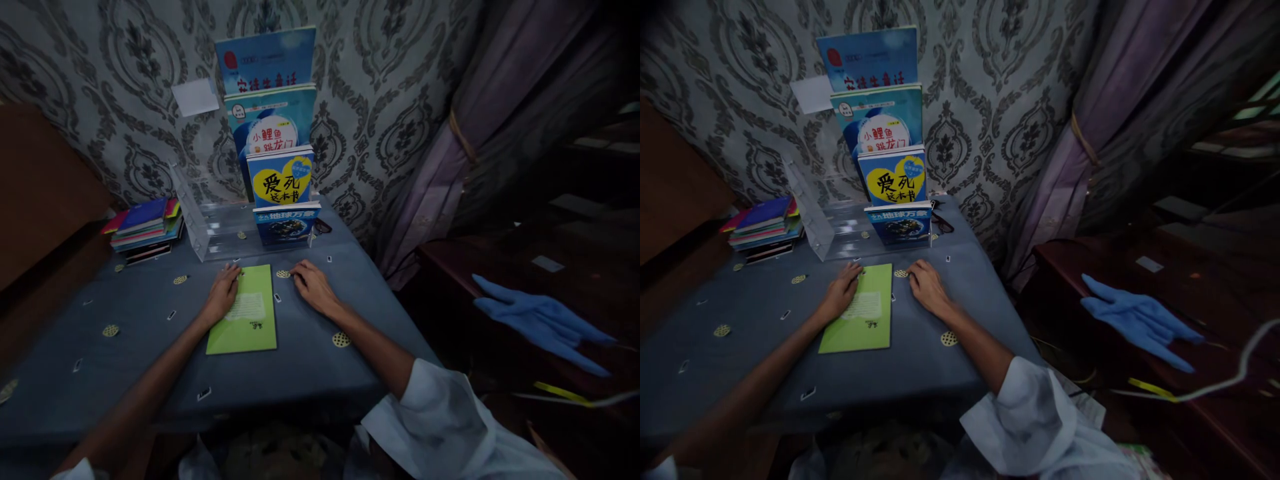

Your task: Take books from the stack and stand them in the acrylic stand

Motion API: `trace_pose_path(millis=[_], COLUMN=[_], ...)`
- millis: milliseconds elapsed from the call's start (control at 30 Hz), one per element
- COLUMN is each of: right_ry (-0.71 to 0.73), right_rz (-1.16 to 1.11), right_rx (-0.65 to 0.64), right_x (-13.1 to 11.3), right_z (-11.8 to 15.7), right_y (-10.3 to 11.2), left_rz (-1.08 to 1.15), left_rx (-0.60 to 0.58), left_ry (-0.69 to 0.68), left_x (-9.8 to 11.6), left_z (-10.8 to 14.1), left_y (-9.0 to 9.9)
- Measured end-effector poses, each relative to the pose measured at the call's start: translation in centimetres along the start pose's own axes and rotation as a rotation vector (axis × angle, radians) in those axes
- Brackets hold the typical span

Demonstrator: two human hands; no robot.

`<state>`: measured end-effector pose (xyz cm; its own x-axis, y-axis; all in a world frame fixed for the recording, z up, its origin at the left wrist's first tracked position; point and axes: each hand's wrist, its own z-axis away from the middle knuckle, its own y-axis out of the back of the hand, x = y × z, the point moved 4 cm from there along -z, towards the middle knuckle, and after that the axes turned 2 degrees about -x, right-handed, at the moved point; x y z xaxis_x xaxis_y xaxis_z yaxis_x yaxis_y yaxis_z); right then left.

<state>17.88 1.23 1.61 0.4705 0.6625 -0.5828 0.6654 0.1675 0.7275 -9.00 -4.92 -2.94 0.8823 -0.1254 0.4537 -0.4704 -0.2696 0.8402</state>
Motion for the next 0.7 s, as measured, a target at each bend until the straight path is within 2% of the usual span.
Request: trace_pose_path(millis=[267,400,567,700], right_ry=[-0.030,-0.008,-0.025,-0.032], right_rz=[0.090,0.127,0.149,0.158], right_rx=[0.021,0.024,-0.049,-0.014], right_x=[0.1,-0.1,-0.1,0.3], right_z=[0.0,0.1,0.3,0.2], right_y=[0.1,0.2,0.0,0.1], left_rz=[0.010,0.038,0.056,-0.030], left_rx=[0.023,0.003,-0.053,-0.026], left_ry=[-0.019,-0.055,-0.118,-0.103], left_x=[4.5,6.3,6.8,6.0], left_z=[-2.0,-2.6,-2.0,-0.4], left_y=[-3.7,-4.4,-2.9,-0.7])
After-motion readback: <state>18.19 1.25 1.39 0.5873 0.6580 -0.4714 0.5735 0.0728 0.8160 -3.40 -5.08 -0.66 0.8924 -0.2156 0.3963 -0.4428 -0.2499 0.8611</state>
